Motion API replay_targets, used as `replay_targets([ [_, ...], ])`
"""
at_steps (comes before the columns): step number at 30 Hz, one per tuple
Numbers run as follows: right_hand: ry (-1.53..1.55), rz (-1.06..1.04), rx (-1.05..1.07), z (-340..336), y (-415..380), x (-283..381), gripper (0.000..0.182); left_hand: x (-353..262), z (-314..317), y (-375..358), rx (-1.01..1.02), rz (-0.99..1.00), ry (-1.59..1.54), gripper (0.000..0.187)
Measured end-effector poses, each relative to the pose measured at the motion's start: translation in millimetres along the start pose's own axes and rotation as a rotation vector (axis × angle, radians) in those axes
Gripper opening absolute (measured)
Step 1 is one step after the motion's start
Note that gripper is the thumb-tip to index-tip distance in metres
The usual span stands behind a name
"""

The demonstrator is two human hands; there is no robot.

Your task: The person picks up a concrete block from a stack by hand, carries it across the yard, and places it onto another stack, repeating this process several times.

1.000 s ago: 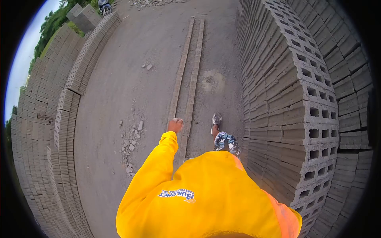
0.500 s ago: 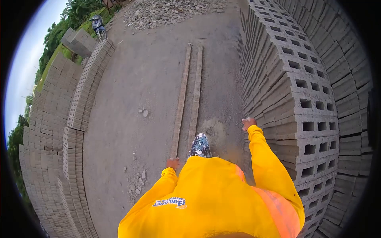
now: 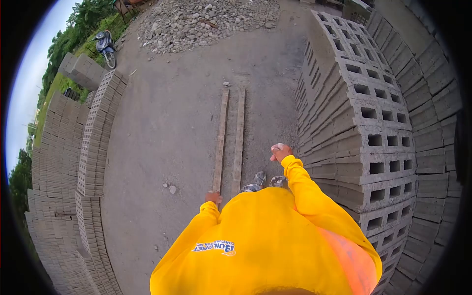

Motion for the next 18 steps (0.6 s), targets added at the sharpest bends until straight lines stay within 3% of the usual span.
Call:
replay_targets([
  [1, 0.070, 0.015, 0.007, -3, 24, 12, 0.024, -80, -31, 11, -0.114, -0.077, -0.353, 0.027],
  [2, 0.100, 0.042, 0.005, -12, 41, 32, 0.024, -167, -64, 7, -0.163, -0.032, -0.270, 0.031],
  [6, 0.113, 0.182, 0.018, -36, 153, 79, 0.027, -334, -116, 139, -0.128, 0.263, -0.372, 0.030],
  [10, 0.127, 0.169, 0.105, -73, 301, 131, 0.025, -455, -139, 244, -0.131, 0.323, -0.423, 0.032],
  [14, 0.085, 0.117, 0.078, -136, 463, 213, 0.024, -497, -139, 342, 0.026, 0.066, -0.360, 0.031],
  [16, 0.107, 0.120, 0.077, -150, 525, 252, 0.024, -511, -151, 368, 0.111, -0.004, -0.162, 0.034],
  [18, 0.123, 0.090, 0.048, -175, 595, 298, 0.026, -535, -177, 383, 0.207, 0.400, 0.721, 0.038],
])
Point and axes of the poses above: each hand's wrist, its own y-axis towards the middle knuckle, its own z-axis out of the palm, x = y × z, the point moved 1 cm from there along y, towards the middle knuckle, and after that the axes turned 1 degree about z, right-handed, at the moved point
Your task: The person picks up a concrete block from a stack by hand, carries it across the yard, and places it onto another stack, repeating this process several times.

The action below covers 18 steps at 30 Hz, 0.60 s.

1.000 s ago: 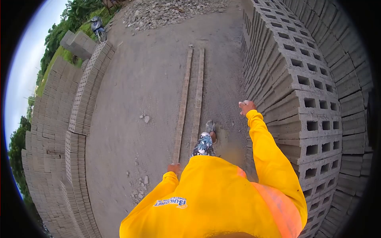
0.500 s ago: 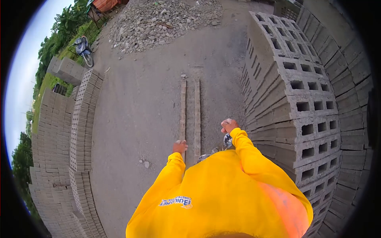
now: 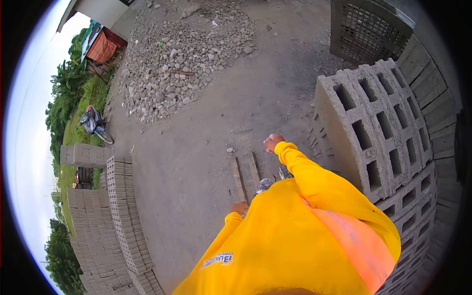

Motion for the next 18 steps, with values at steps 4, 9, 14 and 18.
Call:
replay_targets([
  [4, -0.013, -0.056, 0.037, -37, 100, 110, 0.029, 13, -71, 48, -0.013, -0.036, 0.106, 0.038],
  [9, 0.052, -0.004, -0.068, -113, 251, 178, 0.029, 23, -181, 171, 0.000, -0.073, 0.109, 0.035],
  [14, -0.100, 0.245, -0.185, -245, 388, 113, 0.026, 4, -344, 363, -0.048, 0.177, 0.387, 0.033],
  [18, -0.380, 0.421, -0.328, -361, 386, 70, 0.030, -48, -510, 537, -0.021, -0.078, -0.245, 0.032],
])
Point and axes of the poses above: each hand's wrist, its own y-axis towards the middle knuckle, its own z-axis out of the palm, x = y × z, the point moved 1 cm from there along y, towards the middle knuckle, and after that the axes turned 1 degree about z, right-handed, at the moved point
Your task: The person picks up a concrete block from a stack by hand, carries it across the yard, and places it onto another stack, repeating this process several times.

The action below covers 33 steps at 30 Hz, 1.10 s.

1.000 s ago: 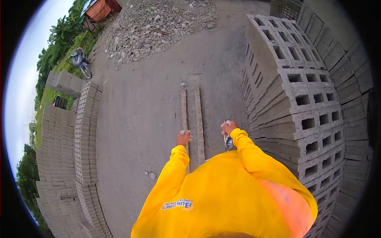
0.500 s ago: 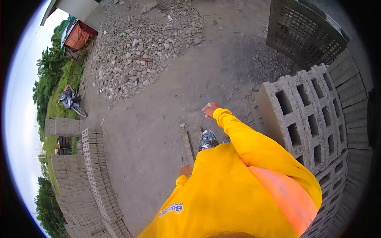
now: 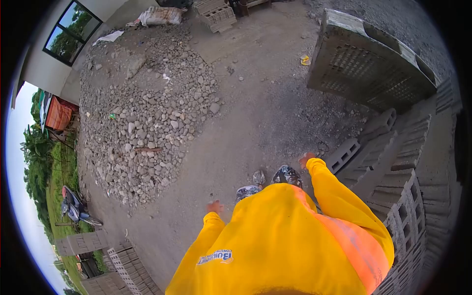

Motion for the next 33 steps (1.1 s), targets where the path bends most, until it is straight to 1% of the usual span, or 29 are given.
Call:
replay_targets([
  [1, 0.024, -0.103, -0.139, -6, 22, -24, 0.030, -43, -37, 52, 0.023, -0.186, -0.335, 0.031],
  [2, 0.034, -0.205, -0.274, -11, 47, -50, 0.030, -101, -80, 77, -0.065, -0.244, -0.358, 0.017],
  [3, 0.707, 0.224, -0.229, -33, 32, -50, 0.029, -144, -112, 112, -0.104, -0.140, -0.355, 0.021],
  [5, 0.865, 0.418, -0.225, -55, 37, -69, 0.029, -229, -175, 182, -0.181, 0.071, -0.341, 0.028],
  [6, 0.830, 0.486, -0.165, -64, 37, -70, 0.029, -271, -200, 214, -0.209, 0.151, -0.333, 0.028],
  [7, 0.794, 0.553, -0.103, -69, 38, -71, 0.029, -305, -218, 244, -0.237, 0.229, -0.326, 0.028],
  [9, 0.771, 0.684, 0.038, -60, 58, -73, 0.032, -364, -229, 296, -0.257, 0.299, -0.464, 0.027],
  [10, 0.706, 0.720, 0.103, -61, 72, -67, 0.035, -395, -237, 320, -0.274, 0.339, -0.531, 0.027],
  [11, 0.644, 0.748, 0.169, -67, 90, -54, 0.039, -430, -238, 337, -0.246, 0.297, -0.484, 0.028],
  [12, 0.693, 0.742, 0.176, -73, 105, -42, 0.041, -454, -231, 344, -0.221, 0.242, -0.429, 0.028],
  [13, 0.747, 0.732, 0.177, -87, 123, -27, 0.044, -467, -222, 367, -0.143, 0.196, -0.433, 0.029],
  [14, 0.811, 0.712, 0.161, -113, 158, -10, 0.047, -485, -216, 381, -0.040, 0.158, -0.386, 0.028],
  [16, 0.930, 0.771, 0.084, -179, 217, 42, 0.039, -526, -208, 386, 0.088, -0.031, -0.263, 0.030],
  [17, 0.853, 0.775, 0.017, -194, 267, 50, 0.028, -551, -209, 383, 0.158, -0.138, -0.228, 0.030],
  [18, 0.421, 0.476, 0.094, -216, 323, 62, 0.025, -565, -212, 395, 0.194, -0.149, -0.231, 0.030],
  [19, -0.044, 0.209, 0.050, -239, 378, 75, 0.025, -573, -211, 417, 0.230, -0.160, -0.242, 0.031],
  [20, -0.448, -0.065, 0.037, -321, 375, 130, 0.025, -583, -209, 435, 0.261, -0.171, -0.259, 0.031],
  [21, 0.212, 0.117, 0.011, -366, 398, 160, 0.023, -603, -211, 444, 0.236, -0.194, -0.275, 0.030],
  [22, 0.881, 0.256, -0.127, -412, 420, 191, 0.022, -628, -216, 455, 0.206, -0.213, -0.291, 0.030],
  [23, 0.945, 0.200, -0.157, -457, 445, 220, 0.024, -651, -222, 469, 0.174, -0.231, -0.303, 0.029],
  [24, 0.937, 0.154, -0.199, -487, 485, 237, 0.027, -677, -227, 490, 0.170, -0.240, -0.269, 0.029],
  [26, 0.891, -0.005, -0.238, -548, 557, 262, 0.029, -726, -237, 531, 0.167, -0.267, -0.190, 0.030],
  [29, 0.758, -0.004, -0.301, -637, 634, 281, 0.028, -801, -252, 605, 0.194, -0.209, -0.300, 0.028],
  [30, 0.690, 0.011, -0.376, -656, 658, 279, 0.027, -819, -256, 638, 0.199, -0.195, -0.339, 0.028],
  [32, 0.875, 0.029, -0.224, -686, 704, 263, 0.027, -874, -267, 671, 0.161, -0.276, -0.335, 0.030],
  [33, 0.727, 0.059, -0.378, -667, 760, 228, 0.027, -924, -278, 696, 0.141, -0.295, -0.337, 0.031],
])
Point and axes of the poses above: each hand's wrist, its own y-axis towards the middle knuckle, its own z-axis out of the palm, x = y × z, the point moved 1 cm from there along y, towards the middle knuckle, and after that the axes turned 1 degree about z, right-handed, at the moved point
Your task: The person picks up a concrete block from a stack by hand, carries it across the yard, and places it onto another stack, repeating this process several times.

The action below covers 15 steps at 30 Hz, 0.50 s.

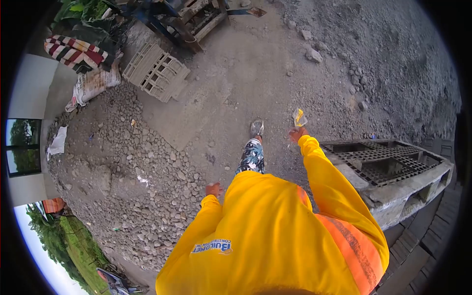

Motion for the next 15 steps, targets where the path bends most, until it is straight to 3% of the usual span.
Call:
replay_targets([
  [3, 0.173, 0.375, 0.203, -89, -9, 61, 0.027, -118, 11, 37, -0.009, -0.020, 0.071, 0.028],
  [4, 0.302, 0.517, 0.191, -87, 23, 9, 0.026, -160, 17, 48, -0.018, -0.007, 0.093, 0.027],
  [5, 0.349, 0.500, 0.110, -112, 11, 34, 0.027, -216, 30, 40, -0.039, 0.109, 0.080, 0.026],
  [7, 0.621, 0.657, 0.141, -135, 32, -5, 0.041, -329, 52, 25, 0.029, 0.247, 0.159, 0.025],
  [8, 0.486, 0.662, -0.065, -147, 26, 14, 0.041, -383, 69, 32, 0.043, 0.313, 0.214, 0.025],
  [11, 0.400, 0.741, -0.069, -177, 39, 31, 0.039, -534, 127, 48, 0.071, 0.522, 0.358, 0.028],
  [12, 0.604, 0.901, -0.135, -182, 64, 38, 0.033, -609, 167, 84, 0.137, 0.608, 0.407, 0.029],
  [13, 0.463, 0.912, -0.015, -187, 78, 32, 0.030, -652, 188, 113, 0.192, 0.704, 0.448, 0.030],
  [15, 0.314, 0.950, 0.121, -209, 119, 43, 0.031, -721, 234, 115, 0.151, 0.666, 0.322, 0.029],
])
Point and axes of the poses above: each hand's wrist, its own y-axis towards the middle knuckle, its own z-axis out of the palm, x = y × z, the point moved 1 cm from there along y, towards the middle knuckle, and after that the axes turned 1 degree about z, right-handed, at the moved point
